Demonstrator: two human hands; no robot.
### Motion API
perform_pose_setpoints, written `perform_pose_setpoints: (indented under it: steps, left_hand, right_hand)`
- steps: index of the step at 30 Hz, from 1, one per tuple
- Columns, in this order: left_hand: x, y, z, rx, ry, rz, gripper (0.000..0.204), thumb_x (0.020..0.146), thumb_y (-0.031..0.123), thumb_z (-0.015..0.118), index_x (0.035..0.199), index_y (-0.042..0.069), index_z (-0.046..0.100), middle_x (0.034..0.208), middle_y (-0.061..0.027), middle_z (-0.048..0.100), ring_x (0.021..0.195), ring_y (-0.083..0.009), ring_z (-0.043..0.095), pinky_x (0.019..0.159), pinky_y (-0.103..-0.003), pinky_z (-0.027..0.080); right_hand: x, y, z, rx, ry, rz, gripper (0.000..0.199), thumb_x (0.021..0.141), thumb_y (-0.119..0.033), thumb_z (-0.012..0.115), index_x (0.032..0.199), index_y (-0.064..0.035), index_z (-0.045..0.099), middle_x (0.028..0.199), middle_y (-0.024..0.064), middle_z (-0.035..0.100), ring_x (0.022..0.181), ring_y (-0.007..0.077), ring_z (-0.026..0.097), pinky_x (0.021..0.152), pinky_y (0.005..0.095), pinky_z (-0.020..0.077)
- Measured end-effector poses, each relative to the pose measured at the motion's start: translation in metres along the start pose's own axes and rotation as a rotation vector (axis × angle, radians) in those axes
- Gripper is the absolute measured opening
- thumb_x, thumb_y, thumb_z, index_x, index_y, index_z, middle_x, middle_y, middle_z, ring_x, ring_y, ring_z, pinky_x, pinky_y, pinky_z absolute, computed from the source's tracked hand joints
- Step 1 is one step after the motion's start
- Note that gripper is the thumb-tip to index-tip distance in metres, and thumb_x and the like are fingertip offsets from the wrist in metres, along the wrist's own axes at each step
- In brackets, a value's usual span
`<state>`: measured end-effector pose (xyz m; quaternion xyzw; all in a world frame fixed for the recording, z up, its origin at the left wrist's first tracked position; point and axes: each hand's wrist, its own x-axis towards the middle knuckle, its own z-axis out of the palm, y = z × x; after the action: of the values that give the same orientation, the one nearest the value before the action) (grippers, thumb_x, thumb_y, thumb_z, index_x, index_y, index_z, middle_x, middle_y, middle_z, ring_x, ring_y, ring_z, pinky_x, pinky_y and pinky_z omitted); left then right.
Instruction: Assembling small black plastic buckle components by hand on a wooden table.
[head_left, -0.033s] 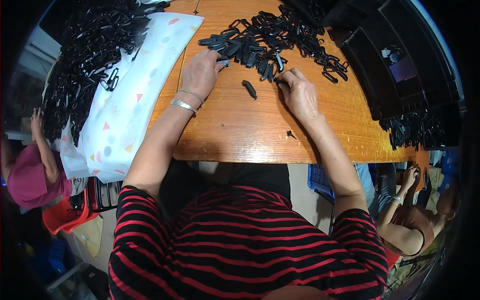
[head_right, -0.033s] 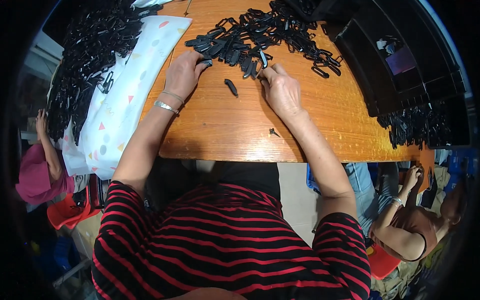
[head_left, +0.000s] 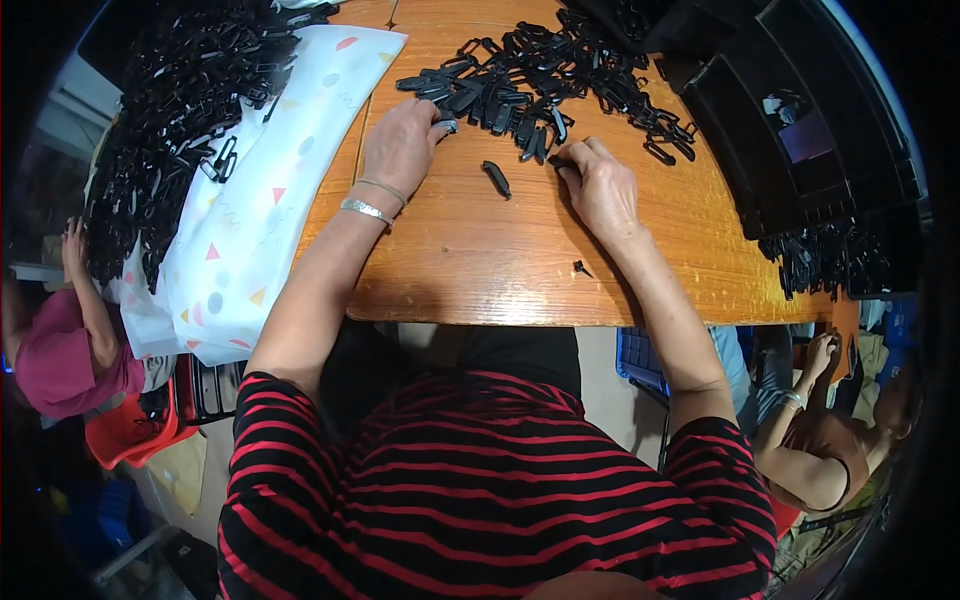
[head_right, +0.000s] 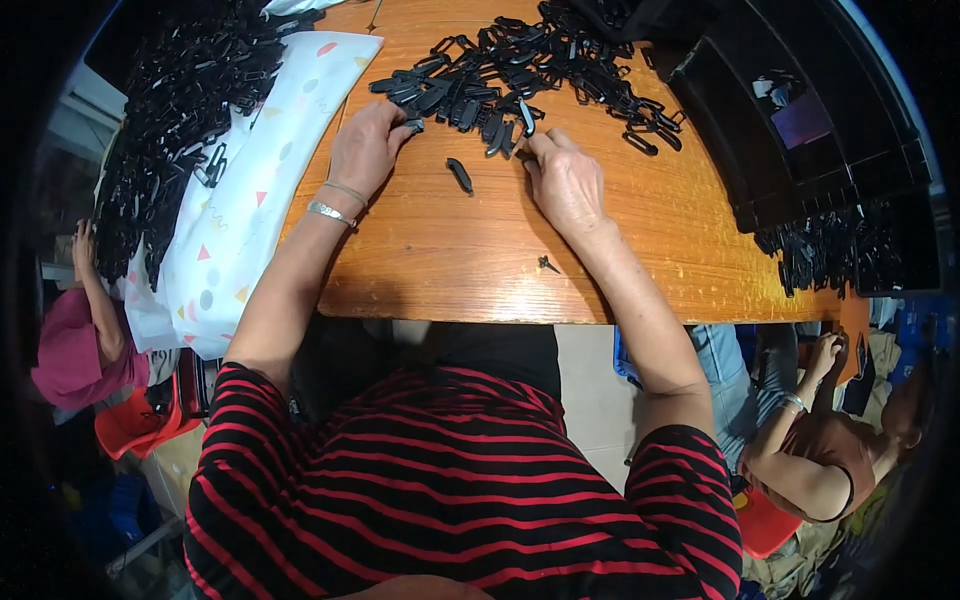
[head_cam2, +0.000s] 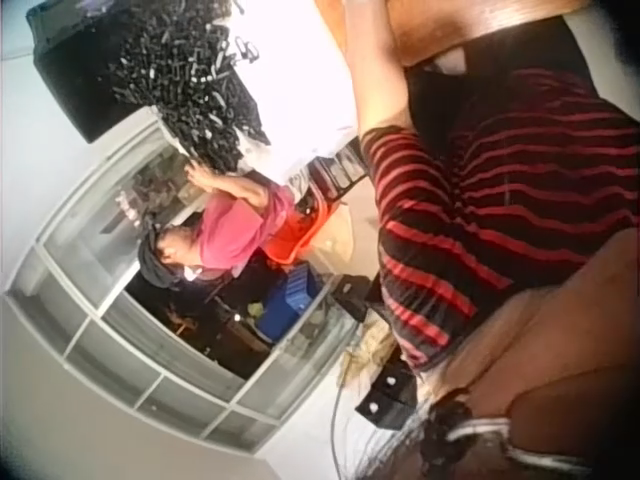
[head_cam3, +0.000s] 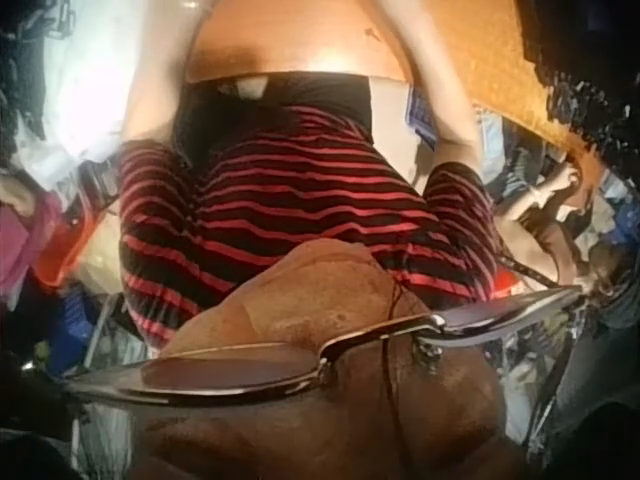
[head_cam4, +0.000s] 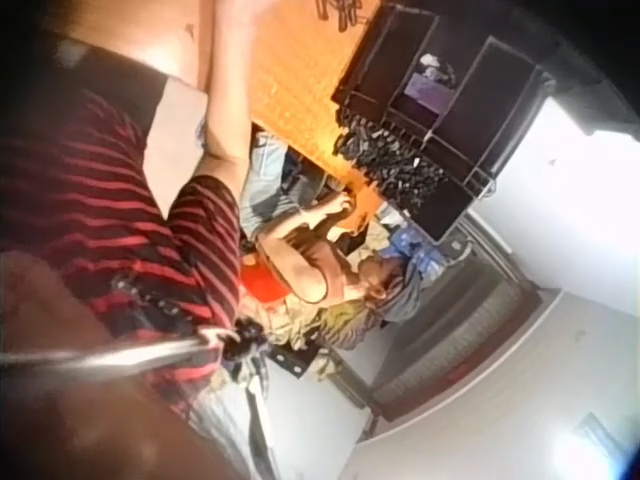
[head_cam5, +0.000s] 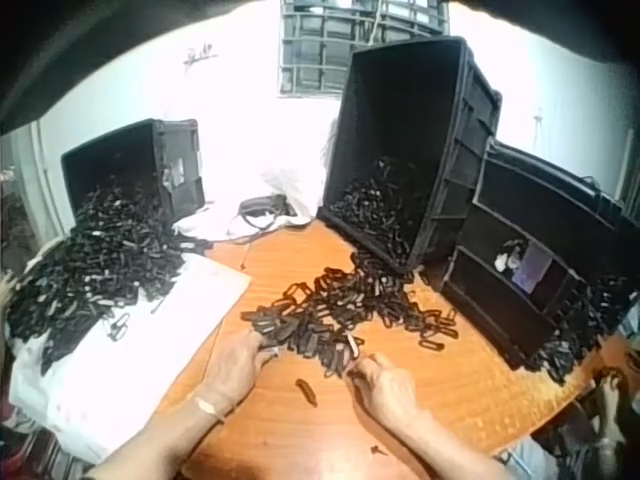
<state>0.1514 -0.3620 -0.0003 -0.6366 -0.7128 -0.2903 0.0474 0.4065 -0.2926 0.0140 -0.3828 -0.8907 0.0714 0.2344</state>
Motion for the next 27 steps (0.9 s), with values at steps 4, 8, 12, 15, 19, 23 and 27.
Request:
perform_pose_setpoints:
  steps: [4, 8, 12, 15, 19, 23, 27]
  left_hand:
    - [-0.004, -0.002, 0.003, -0.083, 0.043, -0.042, 0.017, 0.078, 0.013, 0.072, 0.084, 0.002, 0.061, 0.080, -0.0141, 0.059, 0.079, -0.0328, 0.059, 0.070, -0.041, 0.047]
    - [-0.007, 0.003, -0.005, -0.049, -0.031, -0.030, 0.018, 0.076, 0.012, 0.073, 0.083, 0.002, 0.060, 0.080, -0.0150, 0.061, 0.081, -0.0333, 0.059, 0.070, -0.041, 0.047]
    - [-0.018, 0.015, -0.012, -0.216, -0.048, -0.100, 0.018, 0.079, 0.008, 0.071, 0.092, 0.001, 0.060, 0.083, -0.0141, 0.061, 0.076, -0.0268, 0.061, 0.067, -0.035, 0.049]
    - [-0.028, 0.017, -0.006, -0.700, -0.059, -0.268, 0.022, 0.083, 0.006, 0.069, 0.102, 0.000, 0.060, 0.086, -0.0093, 0.063, 0.073, -0.0188, 0.063, 0.064, -0.027, 0.051]
    - [-0.034, 0.040, -0.009, -1.259, -0.167, -0.490, 0.026, 0.090, 0.007, 0.063, 0.113, -0.003, 0.058, 0.092, -0.0053, 0.064, 0.077, -0.0102, 0.062, 0.067, -0.021, 0.052]
    - [-0.042, 0.055, -0.020, -1.378, -0.171, -0.527, 0.025, 0.090, 0.009, 0.064, 0.112, -0.001, 0.060, 0.088, -0.0020, 0.063, 0.072, -0.0064, 0.058, 0.063, -0.019, 0.048]
    - [-0.046, 0.066, -0.033, -1.477, -0.179, -0.505, 0.026, 0.089, 0.007, 0.064, 0.113, -0.002, 0.060, 0.089, -0.0009, 0.062, 0.069, -0.0043, 0.055, 0.061, -0.018, 0.046]
  right_hand:
    - [-0.005, 0.002, -0.009, -0.082, 0.025, 0.034, 0.022, 0.075, -0.006, 0.071, 0.094, -0.0014, 0.061, 0.091, 0.0158, 0.063, 0.085, 0.0349, 0.063, 0.073, 0.0431, 0.0515]
    - [-0.001, 0.011, -0.016, -0.198, -0.112, 0.086, 0.022, 0.074, -0.009, 0.072, 0.090, -0.0001, 0.060, 0.090, 0.0179, 0.063, 0.084, 0.0361, 0.063, 0.073, 0.0434, 0.0515]
    - [0.000, 0.005, -0.025, -0.169, -0.110, 0.129, 0.024, 0.076, -0.015, 0.074, 0.088, 0.0001, 0.059, 0.089, 0.0186, 0.064, 0.081, 0.0351, 0.064, 0.070, 0.0433, 0.0511]
    - [0.002, -0.006, -0.027, -0.081, -0.063, 0.155, 0.025, 0.077, -0.016, 0.074, 0.088, 0.0003, 0.059, 0.088, 0.0187, 0.064, 0.079, 0.0344, 0.065, 0.066, 0.0428, 0.0510]
    - [-0.001, -0.020, -0.023, 0.114, 0.046, 0.054, 0.023, 0.080, -0.013, 0.074, 0.095, 0.0008, 0.062, 0.081, 0.0151, 0.066, 0.066, 0.0230, 0.063, 0.061, 0.0339, 0.0508]
    - [-0.009, -0.058, -0.018, 0.511, 0.092, 0.097, 0.024, 0.084, -0.009, 0.071, 0.104, 0.0002, 0.063, 0.077, 0.0041, 0.063, 0.067, 0.0097, 0.059, 0.062, 0.0255, 0.0488]
    - [-0.014, -0.072, -0.006, 0.695, 0.098, 0.149, 0.022, 0.085, -0.007, 0.070, 0.104, 0.0009, 0.062, 0.075, 0.0019, 0.062, 0.066, 0.0067, 0.058, 0.061, 0.0218, 0.0484]
